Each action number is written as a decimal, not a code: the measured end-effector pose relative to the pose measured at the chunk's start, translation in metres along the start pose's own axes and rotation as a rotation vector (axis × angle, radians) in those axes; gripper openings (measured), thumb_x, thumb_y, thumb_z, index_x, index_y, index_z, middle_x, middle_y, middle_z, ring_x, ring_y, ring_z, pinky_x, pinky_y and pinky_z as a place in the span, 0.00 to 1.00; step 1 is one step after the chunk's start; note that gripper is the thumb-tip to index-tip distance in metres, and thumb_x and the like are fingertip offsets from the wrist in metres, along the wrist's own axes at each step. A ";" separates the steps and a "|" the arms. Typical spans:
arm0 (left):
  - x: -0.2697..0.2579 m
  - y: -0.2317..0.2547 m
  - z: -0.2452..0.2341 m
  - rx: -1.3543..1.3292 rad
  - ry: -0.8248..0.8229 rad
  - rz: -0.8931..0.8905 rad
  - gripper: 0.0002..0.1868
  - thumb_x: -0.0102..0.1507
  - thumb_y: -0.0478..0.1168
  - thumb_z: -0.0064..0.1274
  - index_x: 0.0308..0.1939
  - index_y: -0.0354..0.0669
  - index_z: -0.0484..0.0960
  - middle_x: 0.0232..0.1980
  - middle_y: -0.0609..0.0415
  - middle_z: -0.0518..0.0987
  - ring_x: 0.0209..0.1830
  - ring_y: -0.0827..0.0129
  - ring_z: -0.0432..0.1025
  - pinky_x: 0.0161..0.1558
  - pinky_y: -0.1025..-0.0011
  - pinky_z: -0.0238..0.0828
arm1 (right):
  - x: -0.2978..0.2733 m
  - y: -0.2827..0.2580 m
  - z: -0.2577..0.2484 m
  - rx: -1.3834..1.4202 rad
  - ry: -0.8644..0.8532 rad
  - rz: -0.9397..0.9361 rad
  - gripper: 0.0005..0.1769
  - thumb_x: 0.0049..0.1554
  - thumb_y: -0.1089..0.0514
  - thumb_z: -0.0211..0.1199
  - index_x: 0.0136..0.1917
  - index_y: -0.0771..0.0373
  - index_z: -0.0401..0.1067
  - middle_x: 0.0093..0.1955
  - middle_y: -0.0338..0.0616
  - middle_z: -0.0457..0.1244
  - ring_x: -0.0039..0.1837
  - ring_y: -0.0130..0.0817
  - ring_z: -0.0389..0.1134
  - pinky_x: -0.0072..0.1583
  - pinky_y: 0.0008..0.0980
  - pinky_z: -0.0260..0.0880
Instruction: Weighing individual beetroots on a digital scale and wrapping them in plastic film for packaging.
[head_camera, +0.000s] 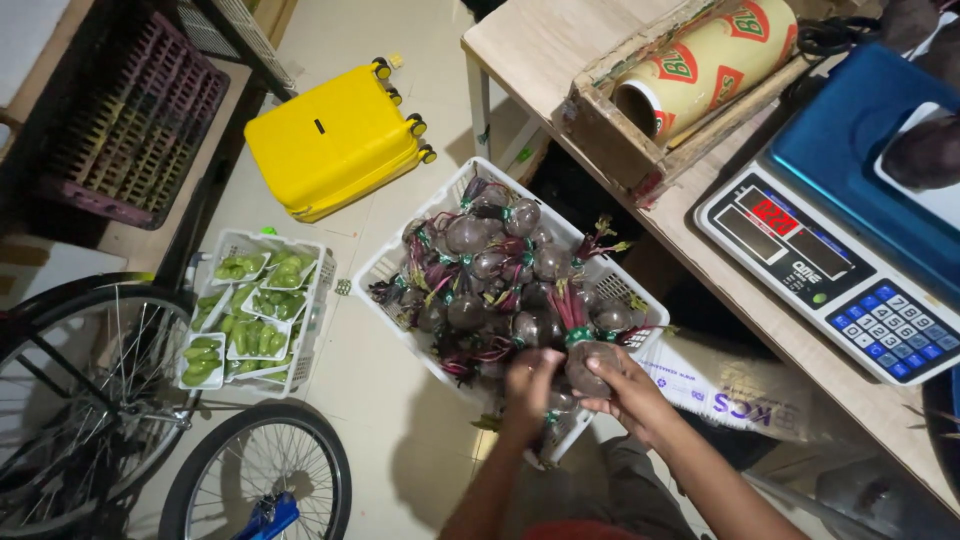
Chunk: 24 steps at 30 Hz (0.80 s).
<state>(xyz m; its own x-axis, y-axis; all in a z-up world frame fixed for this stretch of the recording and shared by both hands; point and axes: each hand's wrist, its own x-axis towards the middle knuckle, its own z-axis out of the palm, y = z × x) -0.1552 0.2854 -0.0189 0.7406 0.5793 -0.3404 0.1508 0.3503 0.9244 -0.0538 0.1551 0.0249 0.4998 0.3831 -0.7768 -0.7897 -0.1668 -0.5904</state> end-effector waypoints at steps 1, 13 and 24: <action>0.037 -0.035 -0.019 -0.001 0.000 -0.001 0.17 0.65 0.49 0.51 0.40 0.43 0.89 0.40 0.53 0.87 0.42 0.66 0.78 0.48 0.66 0.73 | -0.002 0.002 -0.001 -0.001 0.001 0.001 0.33 0.54 0.57 0.65 0.72 0.58 0.63 0.64 0.66 0.65 0.50 0.56 0.73 0.46 0.37 0.78; 0.225 -0.158 -0.191 1.319 0.124 -0.085 0.38 0.56 0.46 0.55 0.70 0.43 0.62 0.60 0.26 0.73 0.64 0.29 0.64 0.64 0.40 0.61 | -0.021 0.013 -0.009 -0.011 0.177 0.053 0.30 0.56 0.61 0.63 0.71 0.57 0.66 0.62 0.55 0.67 0.54 0.47 0.71 0.57 0.44 0.76; 0.182 -0.078 -0.161 1.230 0.208 -0.232 0.33 0.54 0.40 0.52 0.64 0.45 0.63 0.64 0.26 0.70 0.62 0.30 0.67 0.62 0.45 0.64 | -0.026 0.013 -0.010 -0.246 0.460 0.220 0.50 0.46 0.52 0.75 0.80 0.49 0.60 0.82 0.49 0.50 0.60 0.50 0.75 0.50 0.38 0.81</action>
<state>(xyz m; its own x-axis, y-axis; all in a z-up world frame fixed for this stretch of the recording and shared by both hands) -0.1382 0.4822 -0.1807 0.5156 0.7394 -0.4329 0.8520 -0.3889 0.3506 -0.0734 0.1339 0.0355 0.4794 -0.1105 -0.8706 -0.8144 -0.4256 -0.3945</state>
